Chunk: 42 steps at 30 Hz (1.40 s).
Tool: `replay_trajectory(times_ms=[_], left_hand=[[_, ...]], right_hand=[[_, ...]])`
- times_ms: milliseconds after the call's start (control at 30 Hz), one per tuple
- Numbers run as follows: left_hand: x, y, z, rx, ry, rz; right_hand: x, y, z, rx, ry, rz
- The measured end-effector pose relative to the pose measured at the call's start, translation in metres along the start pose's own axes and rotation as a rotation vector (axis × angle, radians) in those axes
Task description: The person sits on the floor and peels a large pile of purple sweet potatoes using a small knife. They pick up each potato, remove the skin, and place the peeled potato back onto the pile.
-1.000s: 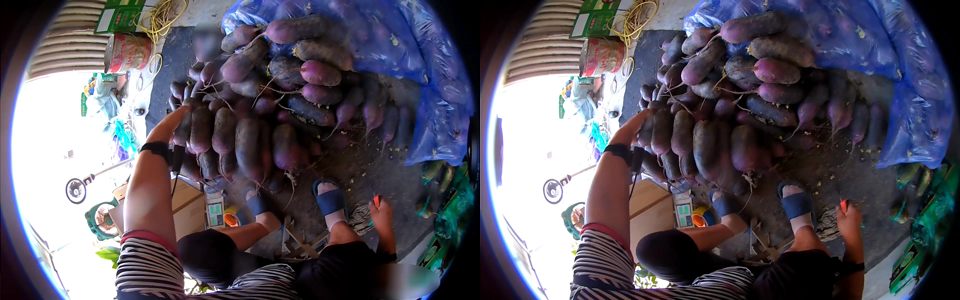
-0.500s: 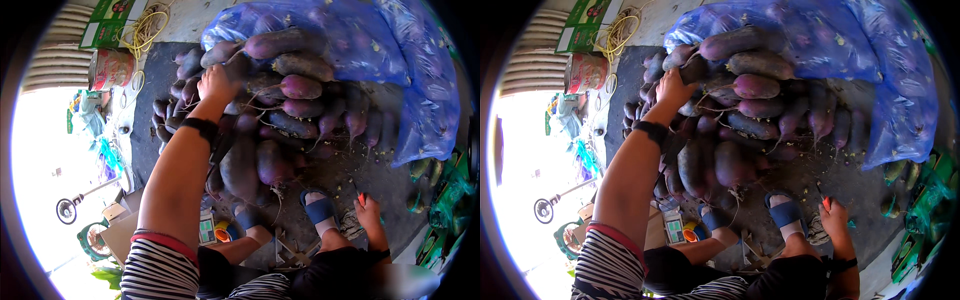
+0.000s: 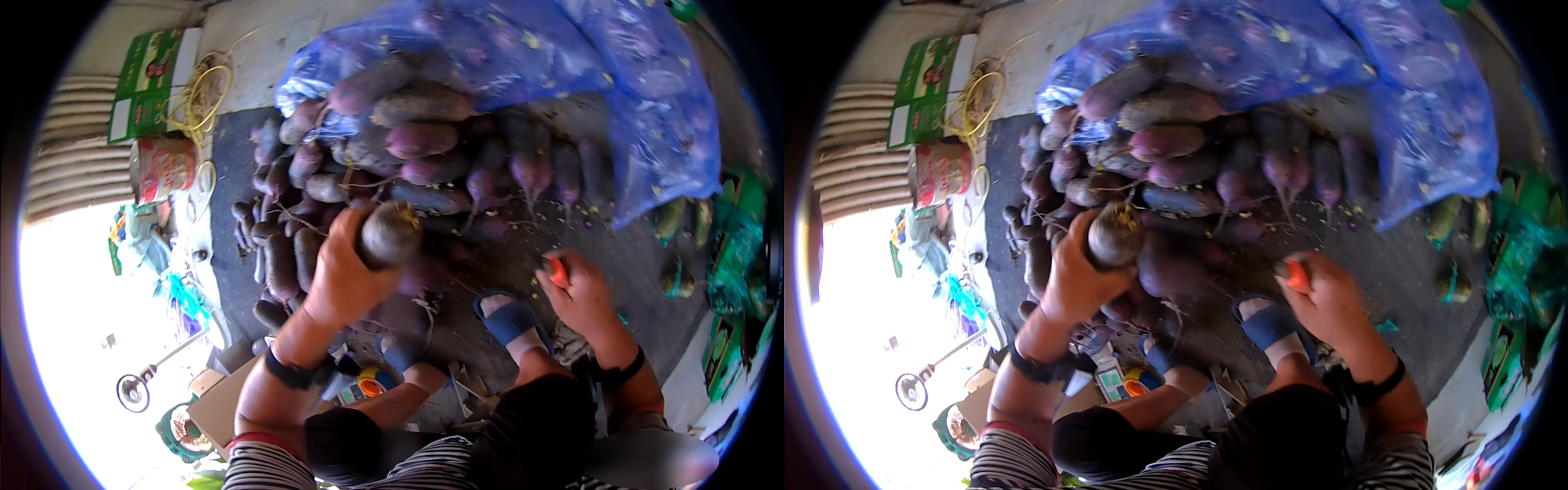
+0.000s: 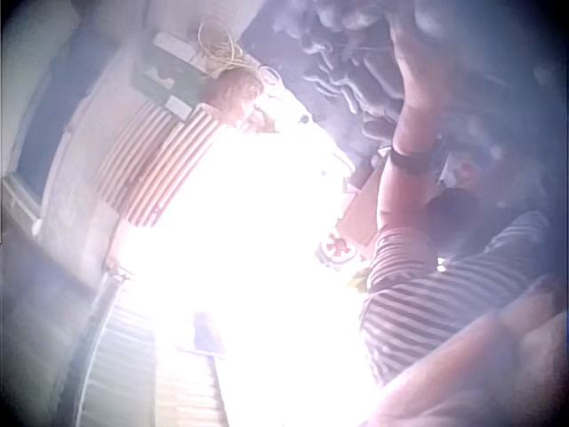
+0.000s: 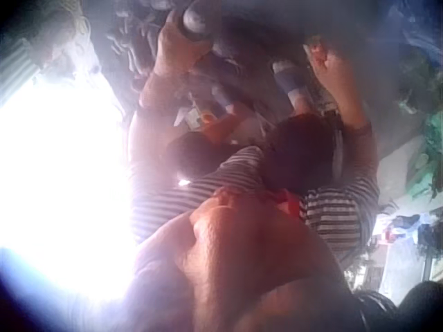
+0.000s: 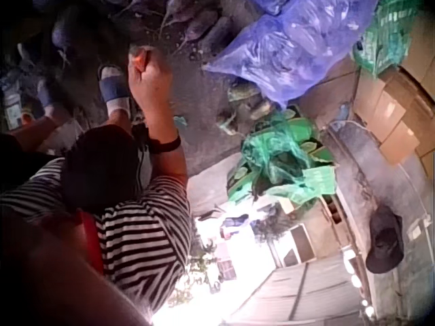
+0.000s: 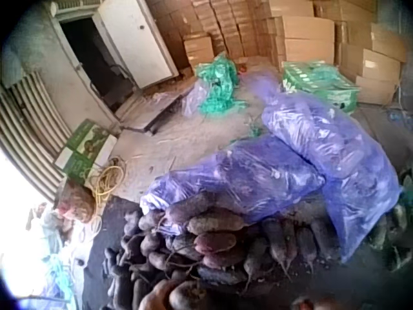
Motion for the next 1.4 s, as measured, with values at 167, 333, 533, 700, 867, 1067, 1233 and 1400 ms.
replay_trajectory(times_ms=[167, 333, 533, 700, 867, 1067, 1233, 1400], left_hand=[[-0.095, 0.045, -0.011, 0.079, -0.076, -0.377], [-0.166, 0.064, -0.007, -0.059, -0.135, -0.301], [-0.197, 0.072, -0.009, -0.175, -0.091, -0.136], [-0.210, 0.100, -0.024, -0.385, -0.138, -0.150], [-0.222, 0.087, -0.034, -0.251, -0.216, -0.298], [-0.182, 0.048, -0.039, -0.016, -0.177, -0.595], [-0.038, 0.015, -0.030, -0.141, 0.217, -0.397], [0.076, -0.066, 0.015, -0.025, 0.372, 0.513]], right_hand=[[0.018, -0.038, 0.000, 0.256, 0.052, -0.140], [0.023, -0.001, -0.027, 0.119, 0.019, -0.334], [0.026, 0.027, -0.051, 0.017, -0.074, -0.377], [0.017, 0.129, -0.067, -0.417, -0.195, -0.561], [0.014, 0.143, -0.084, -0.487, -0.170, -0.508], [-0.013, 0.153, -0.089, -0.381, -0.176, -0.409], [-0.012, 0.148, -0.087, -0.476, -0.220, -0.338], [-0.012, 0.137, -0.073, -0.348, -0.170, -0.326]])
Point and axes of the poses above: each hand's wrist, its own z-axis towards the middle knuckle, its own x-axis out of the back of the hand, y = z × x, the point moved 7 cm from there along z, towards the middle knuckle, and after that the axes turned 5 degrees about -y, right-handed, at the moved point
